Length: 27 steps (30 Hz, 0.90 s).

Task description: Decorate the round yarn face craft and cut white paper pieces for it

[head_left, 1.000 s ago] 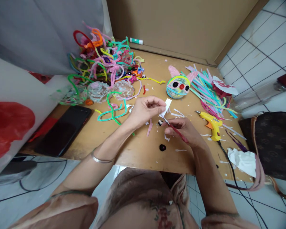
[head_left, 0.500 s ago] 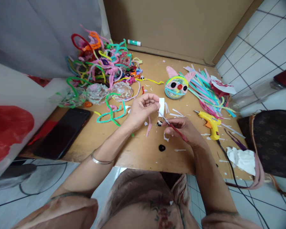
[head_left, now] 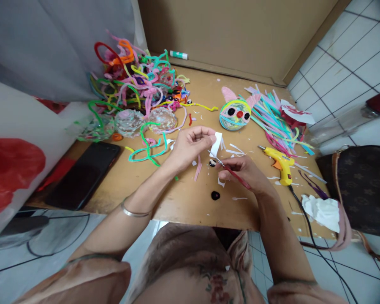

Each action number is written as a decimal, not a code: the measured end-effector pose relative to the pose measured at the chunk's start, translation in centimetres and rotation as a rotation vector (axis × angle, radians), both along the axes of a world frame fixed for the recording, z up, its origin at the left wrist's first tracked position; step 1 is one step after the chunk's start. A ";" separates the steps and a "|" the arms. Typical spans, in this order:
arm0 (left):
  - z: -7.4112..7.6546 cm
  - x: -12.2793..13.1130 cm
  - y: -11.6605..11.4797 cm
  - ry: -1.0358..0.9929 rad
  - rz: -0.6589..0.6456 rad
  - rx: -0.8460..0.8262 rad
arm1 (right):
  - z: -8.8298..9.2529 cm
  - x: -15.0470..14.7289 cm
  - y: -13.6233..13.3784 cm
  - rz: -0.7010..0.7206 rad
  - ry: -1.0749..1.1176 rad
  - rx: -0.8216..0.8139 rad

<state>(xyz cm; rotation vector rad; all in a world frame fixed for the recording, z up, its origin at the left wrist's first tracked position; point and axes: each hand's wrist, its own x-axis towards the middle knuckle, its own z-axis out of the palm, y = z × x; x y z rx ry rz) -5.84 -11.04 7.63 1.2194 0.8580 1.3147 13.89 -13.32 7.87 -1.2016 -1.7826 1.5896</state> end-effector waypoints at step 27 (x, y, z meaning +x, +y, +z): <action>-0.2 0.0 0.2 0.042 0.084 -0.010 | 0.2 0.0 0.1 -0.021 0.012 -0.002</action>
